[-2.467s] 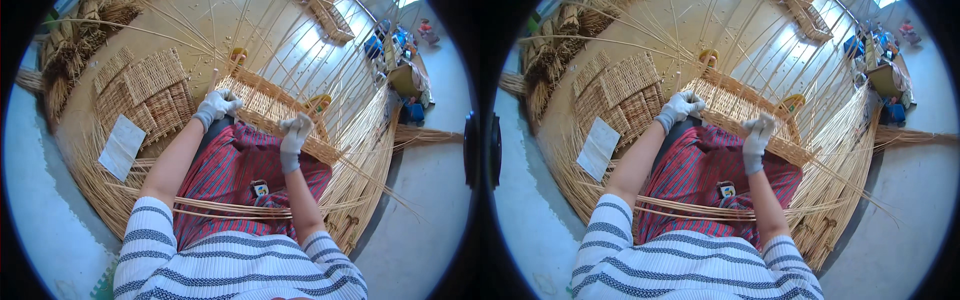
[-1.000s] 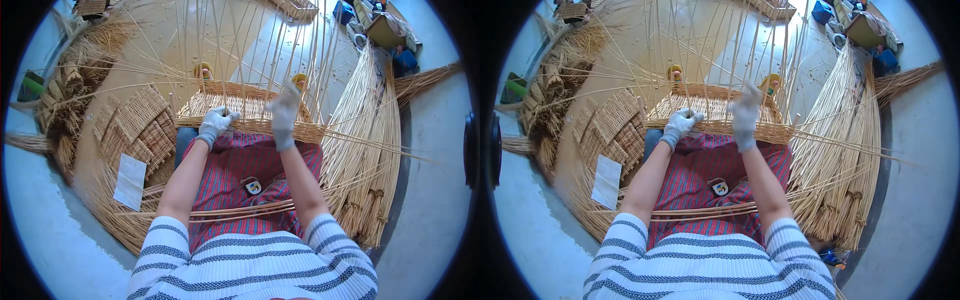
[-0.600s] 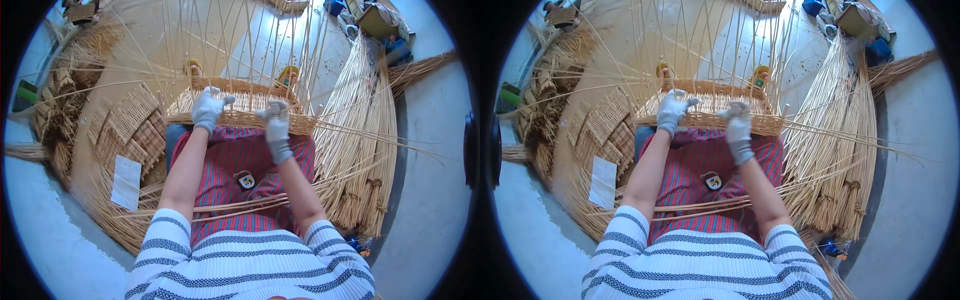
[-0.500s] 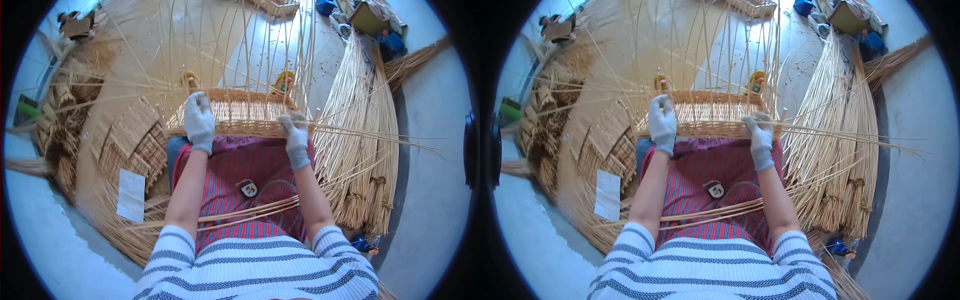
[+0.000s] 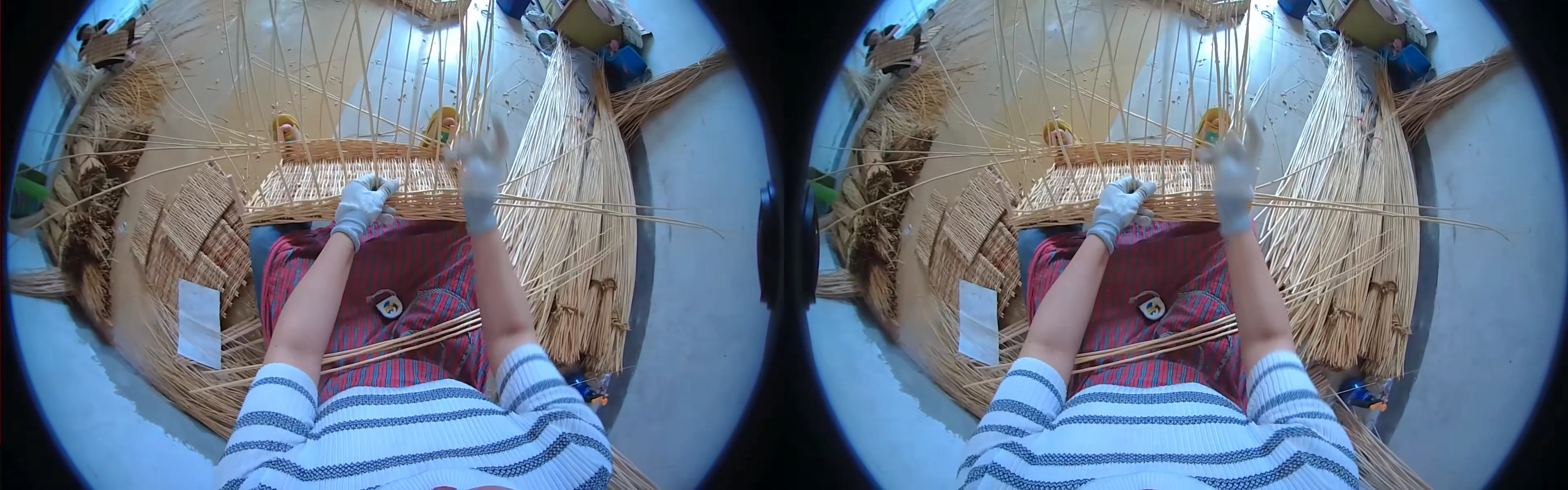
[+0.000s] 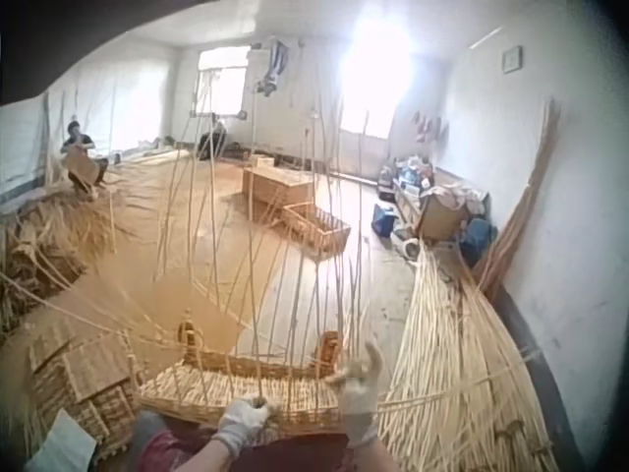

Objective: Weaving a rectangular wicker basket by hand using straw or wicker strips.

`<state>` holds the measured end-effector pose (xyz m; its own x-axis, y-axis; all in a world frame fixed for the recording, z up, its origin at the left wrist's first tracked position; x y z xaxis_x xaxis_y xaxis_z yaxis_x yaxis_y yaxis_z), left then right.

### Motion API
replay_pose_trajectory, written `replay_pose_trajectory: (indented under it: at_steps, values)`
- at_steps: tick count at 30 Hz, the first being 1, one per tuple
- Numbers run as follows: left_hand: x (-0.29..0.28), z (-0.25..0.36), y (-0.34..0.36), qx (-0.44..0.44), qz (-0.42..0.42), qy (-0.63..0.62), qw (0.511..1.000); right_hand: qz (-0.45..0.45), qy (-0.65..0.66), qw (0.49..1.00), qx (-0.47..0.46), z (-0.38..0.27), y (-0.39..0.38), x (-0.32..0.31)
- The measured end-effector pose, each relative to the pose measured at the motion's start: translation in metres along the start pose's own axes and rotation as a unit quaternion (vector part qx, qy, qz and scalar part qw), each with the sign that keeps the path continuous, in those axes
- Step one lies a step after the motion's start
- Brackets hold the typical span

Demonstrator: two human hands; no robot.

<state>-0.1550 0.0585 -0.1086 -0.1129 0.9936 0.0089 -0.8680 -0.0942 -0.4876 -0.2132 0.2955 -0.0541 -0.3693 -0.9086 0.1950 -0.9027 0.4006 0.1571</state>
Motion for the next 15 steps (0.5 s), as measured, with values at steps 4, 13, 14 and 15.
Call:
replay_pose_trajectory:
  at_steps: [4,13,14,15]
  values:
    - [0.001,0.013,-0.009,0.116,0.053,-0.060,0.990,0.067,0.057,0.982,0.166,0.002,-0.076,-0.088]
    - [0.117,0.013,-0.015,0.040,-0.083,0.172,0.981,0.087,-0.123,0.984,-0.098,-0.072,-0.015,-0.079]
    - [0.118,0.015,-0.013,0.085,-0.044,0.229,0.969,0.017,-0.148,0.963,-0.224,-0.084,0.000,-0.049]
    - [0.115,0.008,-0.004,0.102,0.012,0.197,0.975,-0.037,-0.258,0.916,-0.306,-0.100,0.011,0.001]
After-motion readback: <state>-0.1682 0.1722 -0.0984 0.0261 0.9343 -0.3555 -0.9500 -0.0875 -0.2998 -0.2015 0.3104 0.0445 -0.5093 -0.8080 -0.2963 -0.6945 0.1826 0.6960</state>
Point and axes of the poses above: each hand's wrist, its own y-axis towards the middle knuckle, its own x-axis out of the palm, z = x × y, the point moved 9 cm from there along y, towards the middle knuckle, and after that the axes turned 8 degrees about z, right-handed, at the moved point
